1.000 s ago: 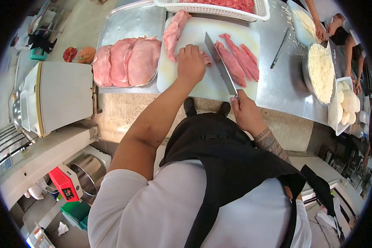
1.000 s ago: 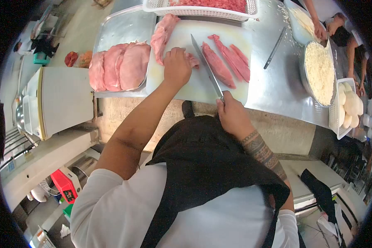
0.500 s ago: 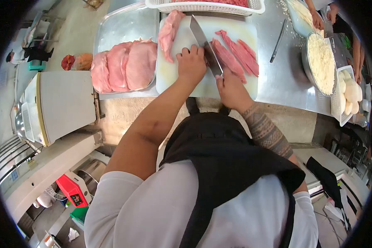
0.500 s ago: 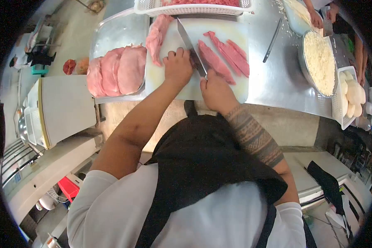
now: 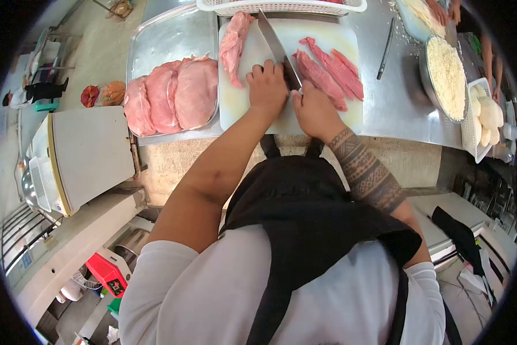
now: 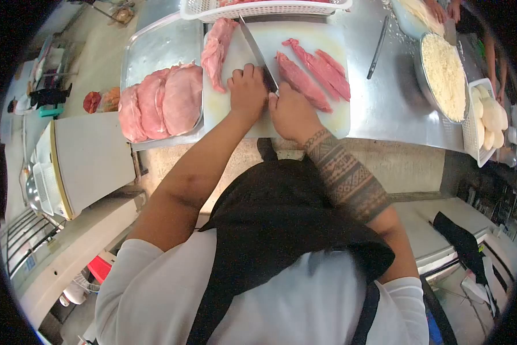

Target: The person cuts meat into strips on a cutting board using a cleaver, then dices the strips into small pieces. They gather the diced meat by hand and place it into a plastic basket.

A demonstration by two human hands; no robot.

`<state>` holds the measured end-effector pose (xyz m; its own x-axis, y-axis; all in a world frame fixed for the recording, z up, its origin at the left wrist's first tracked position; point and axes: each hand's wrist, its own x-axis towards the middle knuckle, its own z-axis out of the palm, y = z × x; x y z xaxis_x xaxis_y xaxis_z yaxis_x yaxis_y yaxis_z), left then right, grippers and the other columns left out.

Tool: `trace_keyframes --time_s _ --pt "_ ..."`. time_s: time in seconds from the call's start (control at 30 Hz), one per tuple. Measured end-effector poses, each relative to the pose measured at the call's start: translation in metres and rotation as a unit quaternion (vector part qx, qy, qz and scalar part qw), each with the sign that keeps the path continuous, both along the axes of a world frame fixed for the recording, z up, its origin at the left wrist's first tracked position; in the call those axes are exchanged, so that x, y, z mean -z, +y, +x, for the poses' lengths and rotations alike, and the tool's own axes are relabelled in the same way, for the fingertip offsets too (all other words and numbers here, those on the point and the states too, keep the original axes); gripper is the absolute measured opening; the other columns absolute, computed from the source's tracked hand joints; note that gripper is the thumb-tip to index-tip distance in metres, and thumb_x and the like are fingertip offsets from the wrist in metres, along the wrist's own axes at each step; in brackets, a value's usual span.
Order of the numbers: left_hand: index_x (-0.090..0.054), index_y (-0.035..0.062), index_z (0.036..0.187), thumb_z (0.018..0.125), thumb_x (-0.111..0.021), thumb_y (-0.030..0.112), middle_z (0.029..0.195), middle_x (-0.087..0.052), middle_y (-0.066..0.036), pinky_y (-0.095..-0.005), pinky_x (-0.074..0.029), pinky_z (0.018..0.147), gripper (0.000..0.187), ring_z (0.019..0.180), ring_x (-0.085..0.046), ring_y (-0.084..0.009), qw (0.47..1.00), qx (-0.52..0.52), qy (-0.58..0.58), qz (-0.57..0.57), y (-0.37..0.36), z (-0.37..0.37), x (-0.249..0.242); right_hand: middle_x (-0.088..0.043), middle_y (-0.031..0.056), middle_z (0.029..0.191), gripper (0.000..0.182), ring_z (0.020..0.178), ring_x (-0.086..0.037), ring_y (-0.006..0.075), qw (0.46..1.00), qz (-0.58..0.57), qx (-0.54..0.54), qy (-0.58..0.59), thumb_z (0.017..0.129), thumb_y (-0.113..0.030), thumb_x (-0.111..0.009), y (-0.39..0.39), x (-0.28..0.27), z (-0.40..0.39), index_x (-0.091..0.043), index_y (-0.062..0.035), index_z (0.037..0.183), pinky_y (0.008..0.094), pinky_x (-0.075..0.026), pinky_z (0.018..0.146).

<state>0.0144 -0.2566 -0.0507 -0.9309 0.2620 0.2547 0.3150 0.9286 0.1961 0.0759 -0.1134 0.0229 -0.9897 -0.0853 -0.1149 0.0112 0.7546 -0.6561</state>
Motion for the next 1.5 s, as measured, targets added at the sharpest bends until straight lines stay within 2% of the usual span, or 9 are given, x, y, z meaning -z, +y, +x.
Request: trace_keyframes --time_s 0.13,0.4,0.5,0.7,0.87,1.0,1.1,1.2,1.5 --pt "-0.067 0.0072 0.108 0.09 -0.063 0.019 0.11 -0.062 -0.011 -0.0506 -0.047 0.086 0.022 0.1 -0.058 -0.0342 0.992 0.046 -0.026 0.111 -0.016 -0.013 0.002 -0.069 0.0337 0.091 0.03 0.092 -0.067 0.0542 0.999 -0.01 0.017 -0.026 0.108 -0.028 -0.054 0.017 -0.006 0.019 -0.053 0.0017 0.109 0.062 -0.051 0.084" --pt "-0.068 0.0089 0.109 0.091 -0.063 0.02 0.109 -0.062 -0.01 -0.0505 -0.049 0.083 0.022 0.1 -0.059 -0.0339 0.997 0.078 -0.015 0.008 -0.025 -0.01 -0.005 -0.07 0.0302 0.087 0.029 0.086 -0.068 0.0541 0.992 0.055 0.03 -0.105 0.108 -0.027 -0.055 0.013 -0.052 0.06 -0.052 0.0019 0.11 0.0626 -0.052 0.077" --pt "-0.068 0.01 0.11 0.091 -0.063 0.021 0.108 -0.062 -0.009 -0.0501 -0.049 0.081 0.022 0.099 -0.059 -0.0332 0.997 0.082 -0.013 -0.003 -0.027 -0.011 -0.004 -0.069 0.0308 0.087 0.03 0.087 -0.067 0.0544 0.99 0.005 0.006 -0.14 0.109 -0.027 -0.054 0.017 -0.086 0.073 -0.052 0.0029 0.112 0.0628 -0.052 0.078" --pt "-0.068 0.0093 0.11 0.091 -0.063 0.021 0.109 -0.061 -0.009 -0.0504 -0.048 0.081 0.022 0.099 -0.058 -0.0333 0.996 0.084 -0.025 -0.002 -0.026 -0.014 -0.007 -0.069 0.0321 0.089 0.029 0.09 -0.067 0.0545 0.999 -0.028 0.016 0.018 0.108 -0.026 -0.054 -0.011 -0.009 0.015 -0.053 0.0029 0.112 0.0626 -0.052 0.081" --pt "-0.064 0.0063 0.105 0.09 -0.066 0.024 0.108 -0.06 -0.012 -0.0503 -0.05 0.082 0.024 0.099 -0.058 -0.0354 0.997 0.069 0.0 0.017 -0.025 -0.012 0.001 -0.069 0.0315 0.093 0.029 0.092 -0.067 0.054 0.997 0.039 0.005 -0.06 0.108 -0.026 -0.053 0.0 -0.051 0.024 -0.053 0.0033 0.11 0.0621 -0.052 0.081" --pt "-0.064 0.0062 0.106 0.087 -0.068 0.024 0.109 -0.06 -0.012 -0.0496 -0.05 0.083 0.026 0.099 -0.059 -0.0354 0.997 0.072 -0.009 0.022 -0.026 -0.012 0.003 -0.069 0.0314 0.091 0.031 0.091 -0.067 0.0544 0.995 0.0 -0.001 -0.101 0.108 -0.027 -0.051 -0.008 -0.07 0.043 -0.053 0.0043 0.108 0.0623 -0.052 0.082" --pt "-0.064 0.0054 0.107 0.086 -0.068 0.023 0.109 -0.06 -0.013 -0.0498 -0.05 0.084 0.028 0.1 -0.059 -0.0352 0.997 0.079 -0.013 0.01 -0.027 -0.012 0.006 -0.069 0.0321 0.091 0.034 0.091 -0.068 0.0544 0.997 -0.005 0.005 0.077 0.109 -0.028 -0.05 -0.02 0.004 0.016 -0.054 0.0051 0.108 0.063 -0.052 0.083" --pt "-0.064 0.0045 0.109 0.087 -0.068 0.02 0.109 -0.061 -0.014 -0.0502 -0.05 0.087 0.027 0.102 -0.059 -0.0361 0.997 0.077 -0.02 0.016 -0.027 -0.012 0.002 -0.07 0.0321 0.093 0.034 0.092 -0.068 0.0544 0.999 0.015 0.028 -0.024 0.109 -0.029 -0.052 -0.021 -0.004 -0.009 -0.056 0.0046 0.111 0.0627 -0.052 0.084" --pt "-0.064 0.003 0.105 0.094 -0.06 0.012 0.109 -0.061 -0.017 -0.0505 -0.049 0.088 0.015 0.1 -0.058 -0.0388 0.987 0.071 -0.009 0.145 -0.04 -0.013 0.002 -0.071 0.03 0.091 0.03 0.089 -0.069 0.0531 0.994 0.03 0.066 -0.087 0.107 -0.03 -0.055 0.004 -0.029 0.055 -0.054 -0.0004 0.11 0.0618 -0.053 0.079"
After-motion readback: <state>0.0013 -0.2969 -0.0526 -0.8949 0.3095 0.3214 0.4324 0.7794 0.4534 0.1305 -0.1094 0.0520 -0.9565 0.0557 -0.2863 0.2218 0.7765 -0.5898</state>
